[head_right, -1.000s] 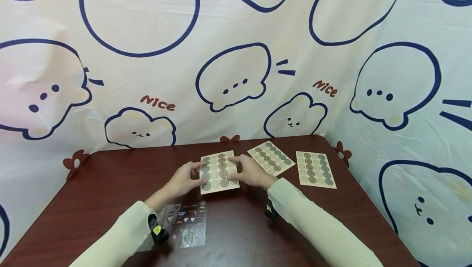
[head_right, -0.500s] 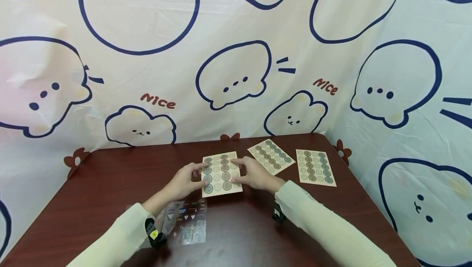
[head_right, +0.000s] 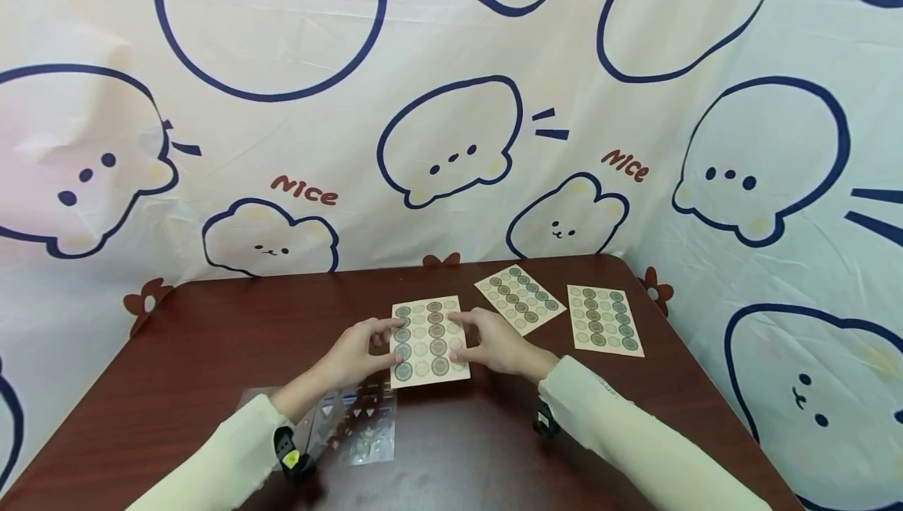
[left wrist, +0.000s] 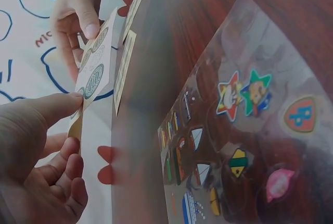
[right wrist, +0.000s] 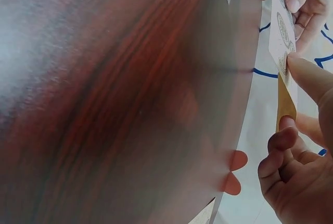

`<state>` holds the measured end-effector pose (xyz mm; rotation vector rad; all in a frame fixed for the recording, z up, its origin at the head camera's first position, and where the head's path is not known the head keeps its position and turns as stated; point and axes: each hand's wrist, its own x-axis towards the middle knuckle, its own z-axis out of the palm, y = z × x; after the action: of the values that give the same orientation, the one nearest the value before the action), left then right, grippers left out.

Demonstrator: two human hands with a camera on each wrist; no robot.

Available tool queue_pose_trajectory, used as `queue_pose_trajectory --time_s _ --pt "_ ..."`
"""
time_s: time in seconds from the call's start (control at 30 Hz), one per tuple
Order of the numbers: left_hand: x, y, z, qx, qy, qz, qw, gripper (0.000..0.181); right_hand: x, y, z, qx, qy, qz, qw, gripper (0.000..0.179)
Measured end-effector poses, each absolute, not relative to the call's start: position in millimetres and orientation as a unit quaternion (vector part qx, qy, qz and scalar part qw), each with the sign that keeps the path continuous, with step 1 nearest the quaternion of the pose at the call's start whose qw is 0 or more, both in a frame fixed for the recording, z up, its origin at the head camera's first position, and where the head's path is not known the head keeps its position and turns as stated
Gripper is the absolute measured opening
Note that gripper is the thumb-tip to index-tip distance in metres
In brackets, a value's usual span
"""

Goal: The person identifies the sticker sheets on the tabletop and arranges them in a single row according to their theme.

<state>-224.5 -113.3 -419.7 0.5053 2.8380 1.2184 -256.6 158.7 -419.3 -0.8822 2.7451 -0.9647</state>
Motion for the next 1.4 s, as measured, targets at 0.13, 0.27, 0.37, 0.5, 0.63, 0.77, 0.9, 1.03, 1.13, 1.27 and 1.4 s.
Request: queue_pose_trajectory --time_s 0.13,0.27,0.37,0.5,0.63,0.77,0.9,1.03,1.13,1.27,1.4 --pt "-220 -113 -422 0.17 0.907 0.386 0.006 0.051 -252 161 -421 -0.295 0.899 -0.319 0.053 0.065" --pt "-215 -112 -423 0.184 0.904 0.385 0.002 0.049 -247 163 -423 -0.3 0.895 -0.325 0.056 0.065" --pt "-211 -111 -424 0.191 0.902 0.386 0.002 0.049 -243 167 -425 -0.306 0.891 -0.33 0.058 0.064" --pt "-206 -110 -426 0.196 0.9 0.39 0.011 0.049 -238 171 -428 -0.313 0.888 -0.332 0.061 0.063" --pt "-200 -108 -427 0.2 0.898 0.392 0.022 0.048 -232 175 -432 -0.317 0.888 -0.327 0.064 0.063" --pt "-195 -106 -429 0.204 0.894 0.397 0.029 0.048 -227 178 -436 -0.324 0.887 -0.323 0.07 0.063" --pt "-192 -104 -432 0.205 0.894 0.398 0.033 0.048 -224 181 -440 -0.327 0.884 -0.325 0.075 0.064" --pt "-191 -103 -435 0.205 0.895 0.396 0.03 0.047 -222 182 -443 -0.328 0.882 -0.33 0.075 0.064" --pt "-189 -102 -435 0.206 0.896 0.392 0.027 0.047 -220 182 -445 -0.327 0.881 -0.334 0.077 0.064" --pt "-187 -102 -435 0.21 0.897 0.388 0.031 0.046 -217 184 -446 -0.325 0.881 -0.333 0.082 0.064" --pt "-185 -101 -435 0.213 0.898 0.384 0.038 0.047 -215 185 -447 -0.324 0.882 -0.331 0.086 0.064"
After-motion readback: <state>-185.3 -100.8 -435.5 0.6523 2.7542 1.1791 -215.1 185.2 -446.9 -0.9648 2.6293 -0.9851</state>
